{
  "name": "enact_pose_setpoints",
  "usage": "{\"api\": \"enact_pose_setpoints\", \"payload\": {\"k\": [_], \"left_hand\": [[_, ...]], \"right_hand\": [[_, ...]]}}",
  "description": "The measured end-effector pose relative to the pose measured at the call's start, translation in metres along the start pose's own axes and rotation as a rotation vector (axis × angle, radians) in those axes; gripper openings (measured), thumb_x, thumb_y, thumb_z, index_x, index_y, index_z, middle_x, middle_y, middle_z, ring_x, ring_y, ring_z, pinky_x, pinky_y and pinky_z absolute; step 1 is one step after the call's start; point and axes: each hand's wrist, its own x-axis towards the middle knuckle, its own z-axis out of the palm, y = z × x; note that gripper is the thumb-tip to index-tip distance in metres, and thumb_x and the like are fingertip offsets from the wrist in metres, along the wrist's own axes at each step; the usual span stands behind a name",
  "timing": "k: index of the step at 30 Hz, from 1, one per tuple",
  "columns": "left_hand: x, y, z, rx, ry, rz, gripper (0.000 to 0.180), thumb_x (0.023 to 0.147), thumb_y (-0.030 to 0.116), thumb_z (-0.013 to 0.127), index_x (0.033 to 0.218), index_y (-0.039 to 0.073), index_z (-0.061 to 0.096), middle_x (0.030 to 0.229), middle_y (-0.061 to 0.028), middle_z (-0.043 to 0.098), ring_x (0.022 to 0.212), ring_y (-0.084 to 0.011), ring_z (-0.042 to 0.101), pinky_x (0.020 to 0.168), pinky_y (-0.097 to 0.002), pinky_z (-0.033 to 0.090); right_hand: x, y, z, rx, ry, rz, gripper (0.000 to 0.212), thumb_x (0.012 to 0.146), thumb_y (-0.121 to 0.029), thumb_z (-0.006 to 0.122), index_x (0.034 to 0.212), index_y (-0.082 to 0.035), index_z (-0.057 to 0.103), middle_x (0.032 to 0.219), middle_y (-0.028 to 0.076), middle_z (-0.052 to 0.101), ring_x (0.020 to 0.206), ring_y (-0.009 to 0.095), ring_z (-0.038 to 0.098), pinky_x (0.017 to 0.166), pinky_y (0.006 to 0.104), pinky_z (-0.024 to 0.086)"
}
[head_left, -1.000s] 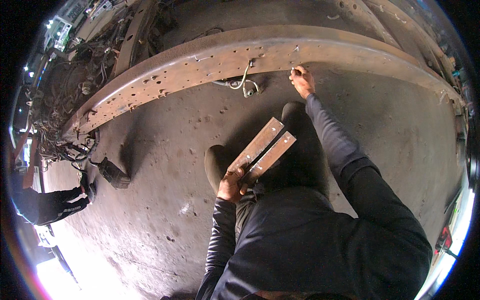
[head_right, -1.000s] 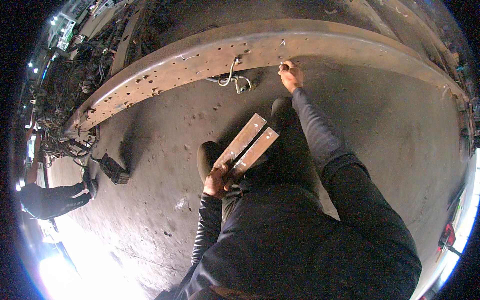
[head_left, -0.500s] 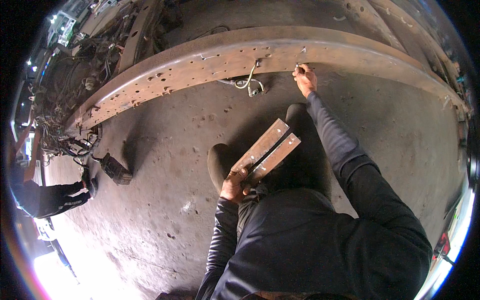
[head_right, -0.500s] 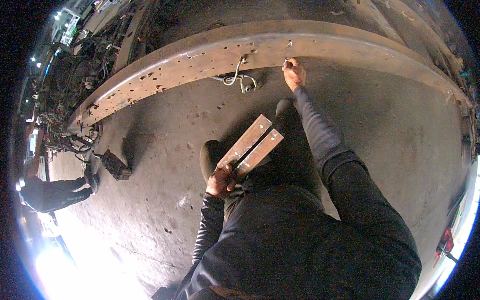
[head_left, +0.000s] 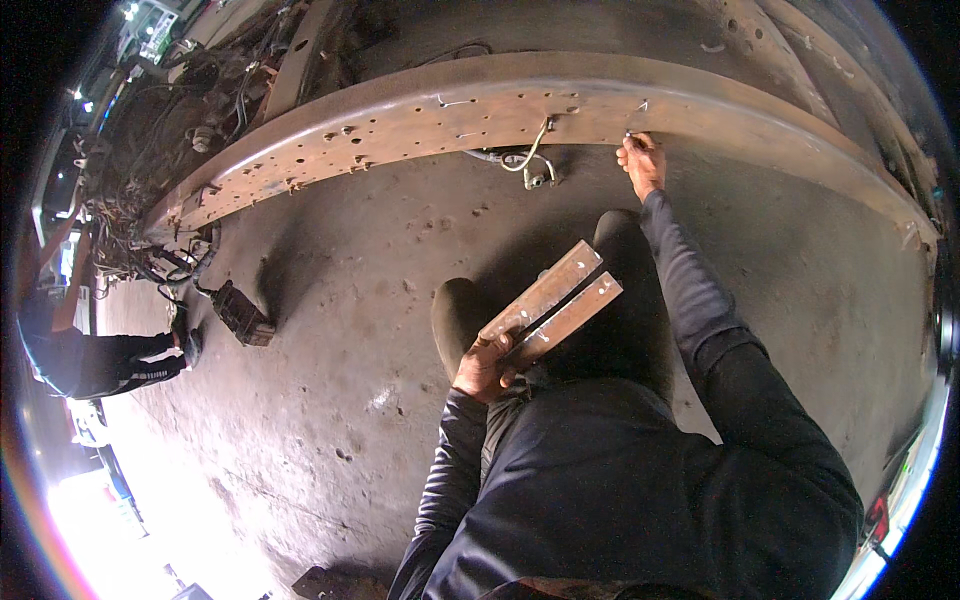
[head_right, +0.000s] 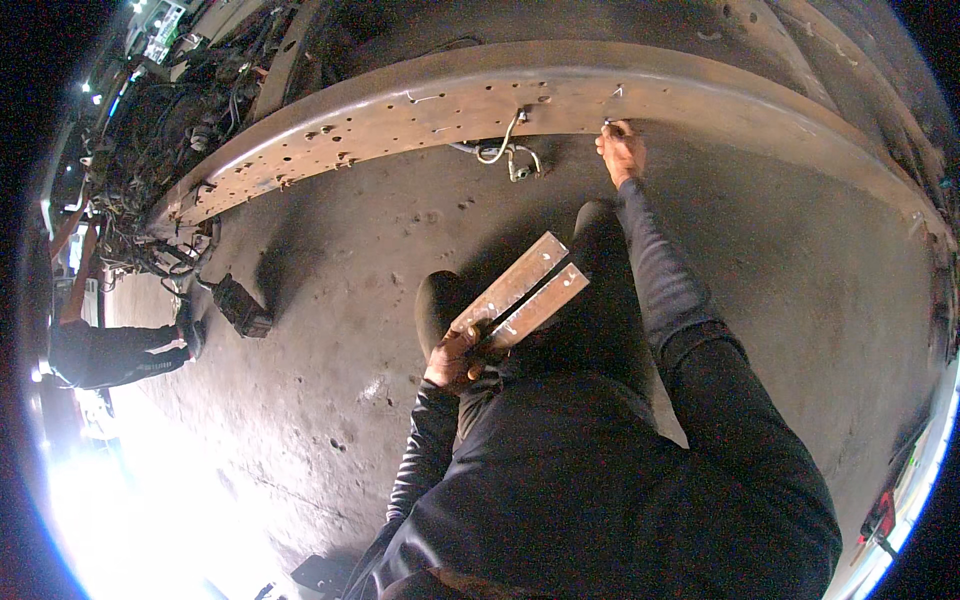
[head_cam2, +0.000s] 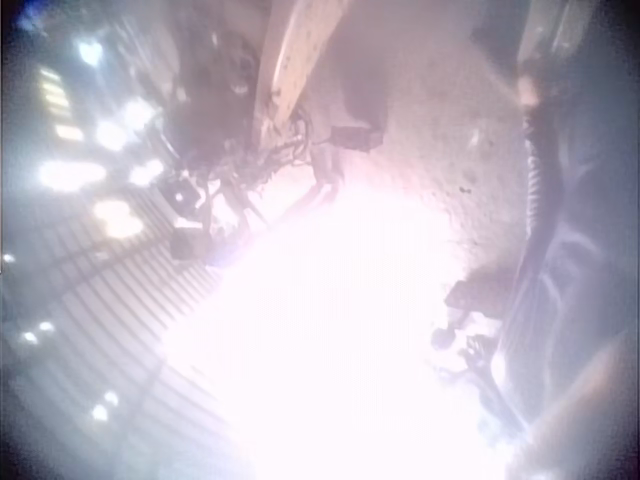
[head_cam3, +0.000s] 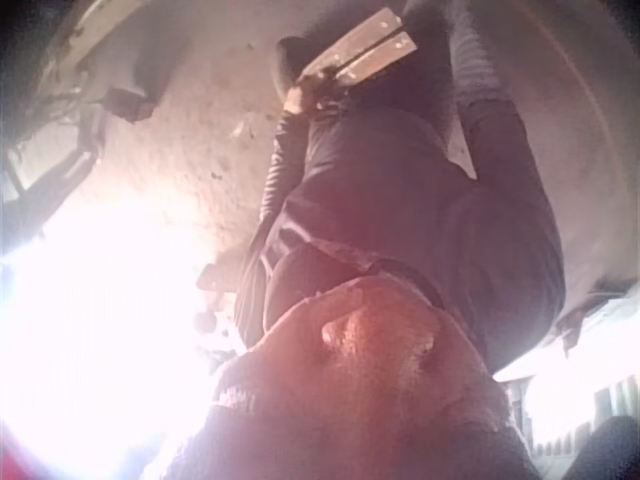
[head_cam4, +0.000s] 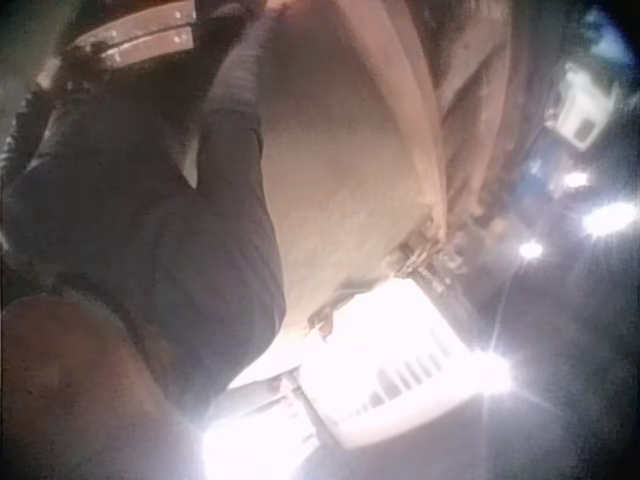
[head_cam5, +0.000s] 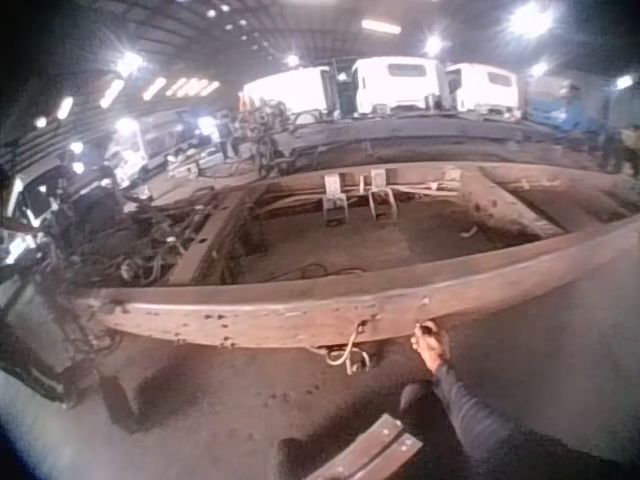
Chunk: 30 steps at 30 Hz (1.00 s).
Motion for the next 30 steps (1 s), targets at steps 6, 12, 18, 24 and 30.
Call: {"api": "enact_pose_setpoints", "payload": {"k": [6,12,18,24,30], "left_hand": [[0.000,0.005,0.005,0.001,-0.002,-0.016,0.046,0.099,0.026,0.060,0.135,-0.002,0.053,0.113,-0.0193,0.068,0.074,-0.0211,0.071,0.038,-0.0218,0.044],[0.000,-0.002,-0.004,-0.031,0.004,-0.013,0.041,0.098,0.021,0.060,0.132,-0.002,0.055,0.111,-0.0147,0.068,0.077,-0.0209,0.070,0.039,-0.0225,0.046],[-0.001,0.002,0.001,-0.056,-0.003,-0.009,0.042,0.097,0.022,0.062,0.131,-0.002,0.055,0.111,-0.0130,0.069,0.078,-0.0210,0.070,0.039,-0.0226,0.046],[-0.004,-0.003,-0.007,-0.059,0.013,-0.042,0.045,0.097,0.027,0.065,0.132,0.000,0.056,0.110,-0.0124,0.069,0.081,-0.0207,0.072,0.038,-0.0223,0.045],[-0.002,0.012,0.005,0.133,0.004,-0.053,0.048,0.099,0.036,0.060,0.135,0.003,0.055,0.106,-0.0096,0.068,0.066,-0.0130,0.064,0.038,-0.0218,0.040]], "right_hand": [[0.023,0.008,-0.004,-0.667,-0.158,0.101,0.033,0.095,-0.038,0.063,0.112,-0.012,0.071,0.081,0.005,0.076,0.074,0.024,0.073,0.071,0.0409,0.056],[0.016,0.007,-0.016,-0.766,0.083,-0.146,0.029,0.093,-0.040,0.064,0.109,-0.017,0.071,0.098,0.013,0.075,0.094,0.036,0.071,0.081,0.0463,0.054],[0.017,0.002,-0.019,-0.672,0.074,-0.223,0.029,0.091,-0.038,0.067,0.108,-0.015,0.070,0.101,0.015,0.074,0.096,0.038,0.069,0.080,0.0468,0.053],[0.011,-0.004,-0.014,-0.705,0.085,-0.200,0.030,0.090,-0.038,0.069,0.108,-0.014,0.070,0.100,0.016,0.073,0.097,0.038,0.069,0.080,0.0464,0.053],[0.021,0.009,-0.022,-0.925,0.091,-0.129,0.032,0.091,-0.036,0.067,0.109,-0.010,0.071,0.097,0.013,0.073,0.089,0.032,0.069,0.077,0.0449,0.053]]}}
